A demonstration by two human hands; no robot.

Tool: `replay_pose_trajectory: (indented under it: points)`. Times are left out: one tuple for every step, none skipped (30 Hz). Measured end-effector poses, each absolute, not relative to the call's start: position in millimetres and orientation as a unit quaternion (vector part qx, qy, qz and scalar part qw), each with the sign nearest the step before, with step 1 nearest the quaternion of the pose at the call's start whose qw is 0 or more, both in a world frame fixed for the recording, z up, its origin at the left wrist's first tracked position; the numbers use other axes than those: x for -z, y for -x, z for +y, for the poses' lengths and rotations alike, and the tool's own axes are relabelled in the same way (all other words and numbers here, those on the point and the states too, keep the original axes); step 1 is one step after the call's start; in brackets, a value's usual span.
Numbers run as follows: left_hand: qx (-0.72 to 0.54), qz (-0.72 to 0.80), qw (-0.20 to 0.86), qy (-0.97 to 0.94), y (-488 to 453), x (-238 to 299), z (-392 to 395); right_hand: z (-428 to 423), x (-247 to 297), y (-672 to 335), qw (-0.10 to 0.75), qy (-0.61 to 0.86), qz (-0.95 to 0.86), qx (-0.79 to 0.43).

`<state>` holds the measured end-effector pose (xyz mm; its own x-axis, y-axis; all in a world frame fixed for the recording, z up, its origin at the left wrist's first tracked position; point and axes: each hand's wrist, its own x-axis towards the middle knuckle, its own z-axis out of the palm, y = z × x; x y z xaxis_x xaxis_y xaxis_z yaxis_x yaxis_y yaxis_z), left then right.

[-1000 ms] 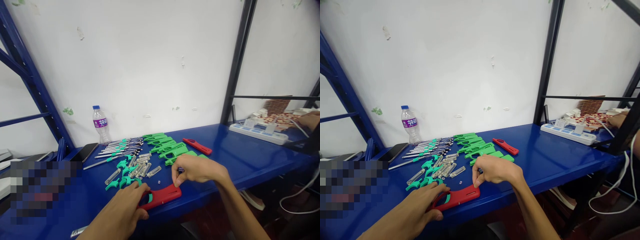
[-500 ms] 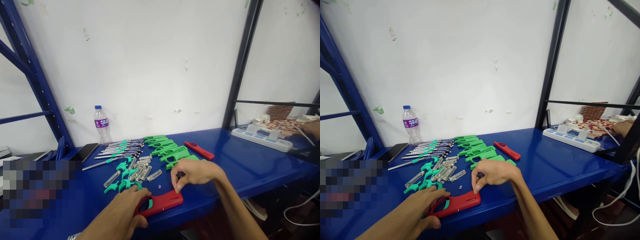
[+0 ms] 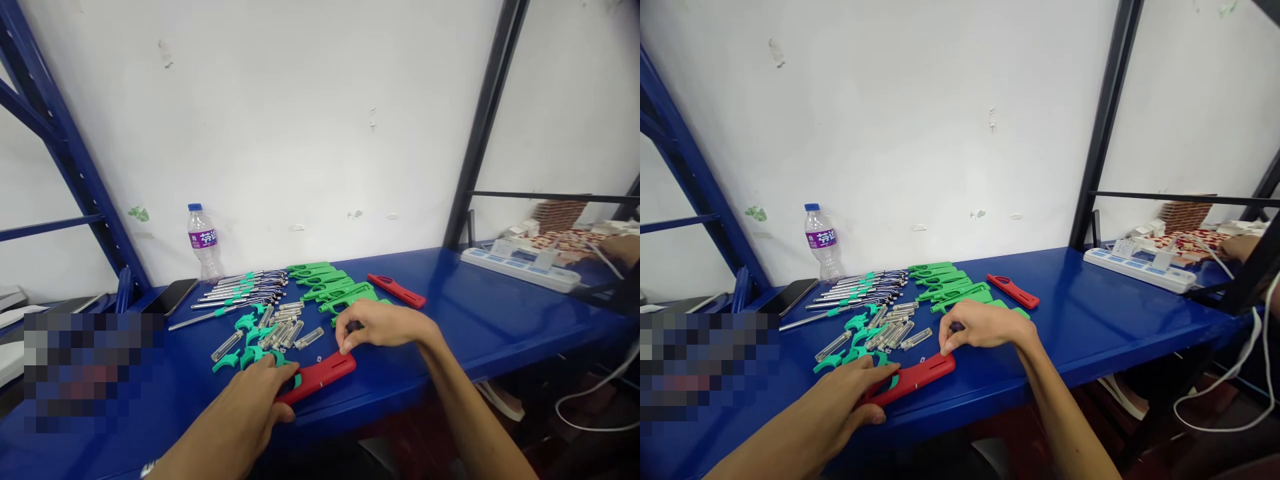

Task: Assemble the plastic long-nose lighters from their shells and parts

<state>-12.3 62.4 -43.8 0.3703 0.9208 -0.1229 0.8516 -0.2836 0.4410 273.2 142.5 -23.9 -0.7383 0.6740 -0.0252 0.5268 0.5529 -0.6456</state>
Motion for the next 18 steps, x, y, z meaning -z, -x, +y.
replay_pose_trajectory:
  points:
    - [-0.081,0.561,0.217,-0.795,13,45,63,142,24,-273,0.119,0.347,-0.874,-0.318]
    - [-0.081,0.564,0.213,-0.794,14,46,64,139,23,-272,0.125,0.351,-0.875,-0.311]
    - [-0.079,0.566,0.209,-0.794,15,46,64,136,22,-272,0.131,0.354,-0.875,-0.303]
    - [-0.076,0.565,0.204,-0.796,16,46,65,132,20,-272,0.137,0.357,-0.875,-0.296]
    - [-0.073,0.564,0.198,-0.798,17,46,66,128,18,-272,0.145,0.357,-0.876,-0.291]
    - [-0.07,0.561,0.194,-0.801,17,45,67,124,15,-272,0.152,0.354,-0.877,-0.288]
    - [-0.064,0.557,0.193,-0.805,16,43,68,121,13,-272,0.159,0.348,-0.878,-0.288]
    - [-0.049,0.554,0.198,-0.807,15,42,69,118,10,-273,0.167,0.342,-0.879,-0.289]
    - [-0.032,0.553,0.204,-0.807,14,42,70,117,9,-274,0.175,0.337,-0.879,-0.289]
    - [-0.017,0.552,0.211,-0.806,13,41,71,117,7,-275,0.183,0.335,-0.878,-0.287]
    - [0.0,0.554,0.221,-0.802,12,42,70,118,7,-276,0.191,0.337,-0.878,-0.282]
    - [-0.013,0.554,0.221,-0.803,13,44,70,119,7,-277,0.199,0.342,-0.877,-0.273]
    - [-0.037,0.546,0.231,-0.804,14,47,69,121,8,-277,0.207,0.348,-0.876,-0.262]
    - [-0.061,0.535,0.236,-0.809,16,50,68,124,9,-276,0.214,0.353,-0.876,-0.251]
    - [-0.072,0.53,0.244,-0.809,18,53,67,126,11,-274,0.218,0.356,-0.876,-0.24]
    - [-0.074,0.529,0.25,-0.808,20,56,67,128,13,-270,0.219,0.357,-0.878,-0.231]
    - [-0.074,0.53,0.252,-0.806,22,58,66,129,15,-265,0.219,0.357,-0.881,-0.222]
    - [-0.072,0.534,0.254,-0.803,23,59,66,130,17,-258,0.215,0.355,-0.884,-0.213]
